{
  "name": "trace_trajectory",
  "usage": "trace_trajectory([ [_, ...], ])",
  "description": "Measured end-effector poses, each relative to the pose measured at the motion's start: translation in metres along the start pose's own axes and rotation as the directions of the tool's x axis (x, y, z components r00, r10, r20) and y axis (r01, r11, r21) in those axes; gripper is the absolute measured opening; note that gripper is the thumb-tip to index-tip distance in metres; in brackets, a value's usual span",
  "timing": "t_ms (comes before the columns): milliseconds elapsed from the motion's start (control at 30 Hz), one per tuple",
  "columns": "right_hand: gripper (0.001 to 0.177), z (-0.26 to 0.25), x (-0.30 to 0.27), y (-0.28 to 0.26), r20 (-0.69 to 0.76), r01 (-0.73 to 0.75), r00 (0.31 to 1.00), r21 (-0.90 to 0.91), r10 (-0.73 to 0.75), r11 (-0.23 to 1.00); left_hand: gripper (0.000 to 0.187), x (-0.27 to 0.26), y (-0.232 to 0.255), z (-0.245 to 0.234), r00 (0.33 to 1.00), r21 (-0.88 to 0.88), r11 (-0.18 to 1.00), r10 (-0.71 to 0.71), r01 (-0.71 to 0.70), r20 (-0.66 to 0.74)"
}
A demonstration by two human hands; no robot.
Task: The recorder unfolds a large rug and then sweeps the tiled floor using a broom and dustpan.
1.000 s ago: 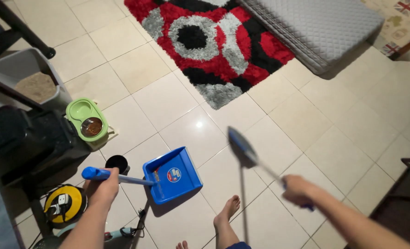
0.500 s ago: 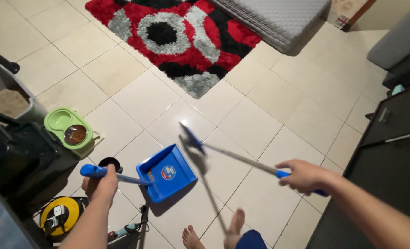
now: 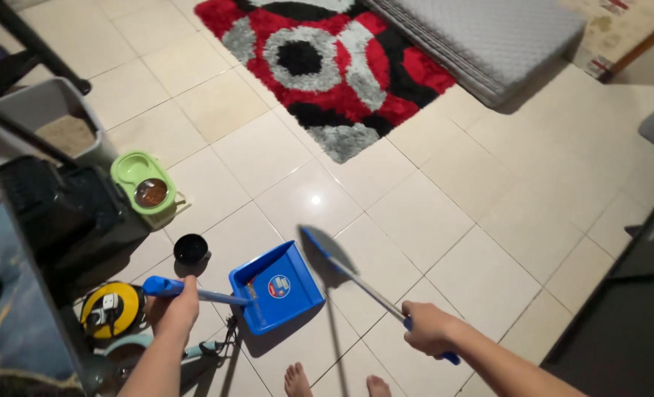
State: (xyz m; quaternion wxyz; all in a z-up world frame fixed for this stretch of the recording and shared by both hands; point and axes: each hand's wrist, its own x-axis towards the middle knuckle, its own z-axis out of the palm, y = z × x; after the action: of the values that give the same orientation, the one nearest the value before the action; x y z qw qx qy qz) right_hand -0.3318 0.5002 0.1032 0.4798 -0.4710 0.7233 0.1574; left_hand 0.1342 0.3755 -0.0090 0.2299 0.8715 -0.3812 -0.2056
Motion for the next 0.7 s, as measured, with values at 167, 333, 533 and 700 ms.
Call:
trace_trajectory([
  [167, 0.052, -0.059, -0.012, 0.048, 0.095, 0.033, 0.994, 0.146, -0.048, 0.989, 0.058, -0.041, -0.027, 0.002, 0.995, 0.016, 0.999, -0.043, 0.045, -0.091],
  [333, 0.054, -0.12, -0.009, 0.067, 0.111, 0.065, 0.991, 0.117, -0.078, 0.991, 0.066, -0.094, -0.071, -0.007, 0.953, 0.008, 0.986, -0.157, 0.164, -0.259],
  [533, 0.048, -0.141, 0.009, 0.048, -0.005, 0.198, 0.979, -0.215, -0.204, 0.956, 0.046, -0.208, -0.114, -0.04, 0.925, -0.072, 0.983, -0.181, 0.166, -0.335],
  [700, 0.039, -0.146, 0.068, 0.033, -0.046, 0.242, 0.954, -0.469, -0.298, 0.85, 0.044, -0.287, -0.153, -0.068, 0.841, -0.135, 0.934, -0.356, 0.33, -0.407],
])
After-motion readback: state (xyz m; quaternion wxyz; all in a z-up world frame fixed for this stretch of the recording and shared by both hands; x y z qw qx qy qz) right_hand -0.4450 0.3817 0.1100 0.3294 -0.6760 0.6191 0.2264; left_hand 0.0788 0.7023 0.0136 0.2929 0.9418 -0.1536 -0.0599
